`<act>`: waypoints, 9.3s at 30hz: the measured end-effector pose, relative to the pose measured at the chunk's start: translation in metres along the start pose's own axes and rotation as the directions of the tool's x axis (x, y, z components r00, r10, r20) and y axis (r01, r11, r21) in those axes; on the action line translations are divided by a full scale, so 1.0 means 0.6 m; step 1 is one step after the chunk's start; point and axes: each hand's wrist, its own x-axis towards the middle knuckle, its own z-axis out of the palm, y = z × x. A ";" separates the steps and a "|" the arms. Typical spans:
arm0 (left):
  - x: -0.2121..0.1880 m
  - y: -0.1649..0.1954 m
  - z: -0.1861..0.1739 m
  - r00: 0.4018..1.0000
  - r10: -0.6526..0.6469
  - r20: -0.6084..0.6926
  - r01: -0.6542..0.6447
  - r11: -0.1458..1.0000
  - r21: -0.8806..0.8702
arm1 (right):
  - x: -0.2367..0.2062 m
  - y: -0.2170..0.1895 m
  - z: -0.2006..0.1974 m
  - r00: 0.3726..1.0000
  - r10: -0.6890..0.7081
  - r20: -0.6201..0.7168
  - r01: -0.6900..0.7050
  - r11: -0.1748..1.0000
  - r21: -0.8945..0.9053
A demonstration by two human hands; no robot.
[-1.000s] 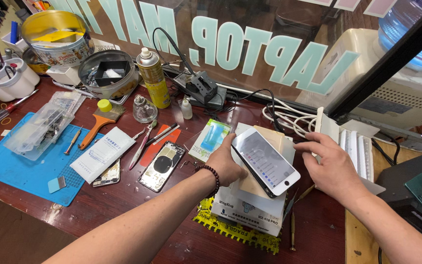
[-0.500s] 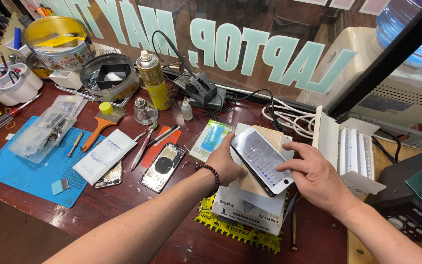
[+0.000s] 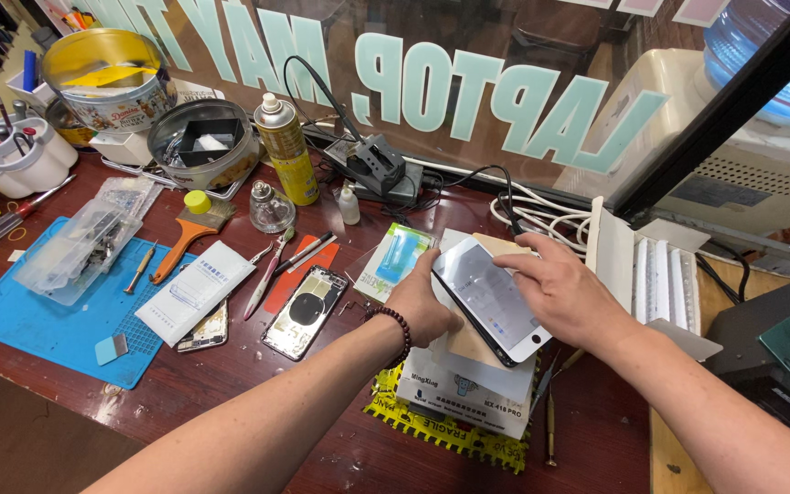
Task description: The person works inside an opened iPhone, pressing and seating components near the battery with their fingers. They then close the phone, press its edges, and tap and swipe on the screen to test it before setting it down.
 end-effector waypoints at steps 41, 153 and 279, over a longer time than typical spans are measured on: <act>-0.008 0.012 -0.004 0.999 -0.047 0.009 0.047 0.999 0.022 | -0.060 -0.018 -0.003 0.982 0.181 -0.057 -0.179 0.983 0.040; 0.002 -0.014 0.004 0.992 0.118 -0.034 -0.119 0.992 -0.034 | -0.100 -0.044 -0.025 0.996 0.093 -0.003 -0.094 0.994 -0.057; -0.013 0.011 -0.007 0.997 -0.056 0.045 0.057 0.998 -0.030 | -0.070 -0.058 0.006 0.955 0.295 -0.041 -0.295 0.955 -0.009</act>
